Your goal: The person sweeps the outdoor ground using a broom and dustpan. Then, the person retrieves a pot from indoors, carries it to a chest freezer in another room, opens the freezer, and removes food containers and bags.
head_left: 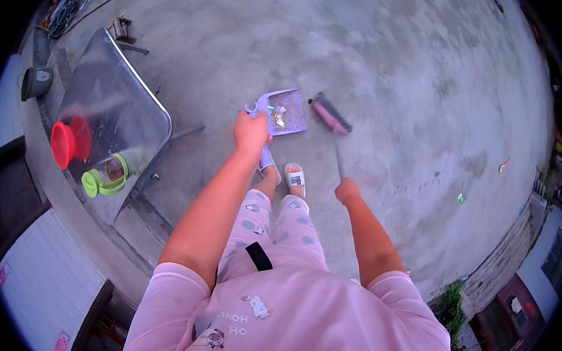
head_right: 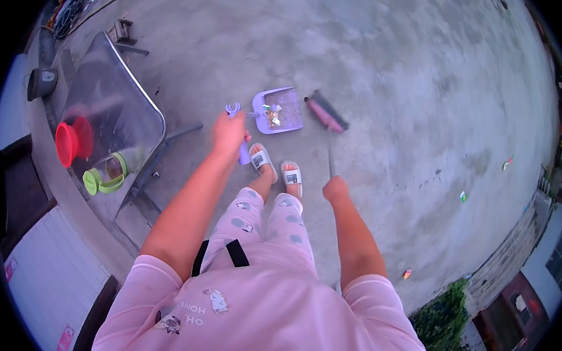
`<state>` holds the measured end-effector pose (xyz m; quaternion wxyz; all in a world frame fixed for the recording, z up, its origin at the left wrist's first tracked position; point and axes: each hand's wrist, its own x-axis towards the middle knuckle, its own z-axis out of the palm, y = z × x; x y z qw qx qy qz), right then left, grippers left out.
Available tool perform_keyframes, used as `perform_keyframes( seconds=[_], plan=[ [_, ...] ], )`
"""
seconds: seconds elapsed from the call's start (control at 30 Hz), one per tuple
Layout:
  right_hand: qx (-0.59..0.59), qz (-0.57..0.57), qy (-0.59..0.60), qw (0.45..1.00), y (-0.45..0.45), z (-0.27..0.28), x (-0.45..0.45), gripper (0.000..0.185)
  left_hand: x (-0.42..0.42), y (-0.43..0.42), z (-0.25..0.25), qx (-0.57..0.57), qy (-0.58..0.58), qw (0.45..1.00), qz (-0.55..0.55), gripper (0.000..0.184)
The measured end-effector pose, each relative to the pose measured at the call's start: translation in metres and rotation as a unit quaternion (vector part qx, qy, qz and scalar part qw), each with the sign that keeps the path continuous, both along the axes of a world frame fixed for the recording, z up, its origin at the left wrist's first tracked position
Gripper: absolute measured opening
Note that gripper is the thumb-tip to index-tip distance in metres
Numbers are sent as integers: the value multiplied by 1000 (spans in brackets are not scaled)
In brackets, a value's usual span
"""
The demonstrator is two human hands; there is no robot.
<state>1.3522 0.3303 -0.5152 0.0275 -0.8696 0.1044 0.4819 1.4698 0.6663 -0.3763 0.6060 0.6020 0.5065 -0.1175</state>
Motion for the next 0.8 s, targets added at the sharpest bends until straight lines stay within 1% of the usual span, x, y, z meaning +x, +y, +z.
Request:
perform_keyframes(
  seconds=[0.07,0.13,0.2,0.23,0.27,0.3,0.33,0.37,0.4,0.43,0.5,0.53,0.6,0.63,0.67,0.7,0.73,0.77,0.8],
  plan=[
    [59,-38,-10,997,-12,37,-11,25,12,2,-8,6,0,1000,1,18],
    [85,-120,44,988,-15,98,-12,30,18,-1,-10,8,9,1000,-25,19],
    [88,-14,-53,995,-48,88,-67,32,20,1,-11,12,0,1000,-23,21],
    [87,-17,-54,995,-53,91,-85,32,21,2,-9,20,-7,1000,-19,24],
    [68,-9,-105,992,-55,94,-101,32,20,3,-4,20,-7,999,-24,24],
    [49,-1,-158,986,-54,92,-107,33,19,4,2,-2,-10,1000,-14,20],
    [51,-6,-160,986,-57,85,-104,33,18,4,8,-23,-13,1000,-6,17],
    [35,-78,-135,987,-62,76,-98,33,16,4,9,-20,-12,1000,-13,17],
    [20,-151,-106,983,-63,69,-94,33,13,3,8,-35,-19,999,4,16],
    [22,-158,-104,982,-61,69,-82,33,10,2,8,-50,-27,998,21,15],
    [22,-325,-43,945,-53,90,-39,27,9,0,12,-61,-22,998,16,14],
    [25,-328,-42,943,-57,92,-34,27,10,-2,14,-75,-15,997,18,14],
    [67,-445,-32,893,-65,98,-26,20,16,-9,12,-72,-29,997,28,13],
    [68,-448,-28,891,-70,104,-27,20,17,-14,12,-73,-42,996,40,13],
    [88,-479,-23,873,-75,111,-28,19,18,-18,11,-71,-40,996,36,13],
    [108,-509,-19,854,-80,115,-28,17,21,-20,12,-47,-36,998,13,13],
    [110,-511,-19,852,-89,115,-33,17,21,-23,13,-22,-32,999,-9,13],
    [109,-477,-20,872,-99,112,-42,19,18,-27,16,-19,-32,999,-11,13],
    [109,-443,-21,890,-105,114,-46,20,11,-31,21,20,-38,998,-52,14]
  ],
)
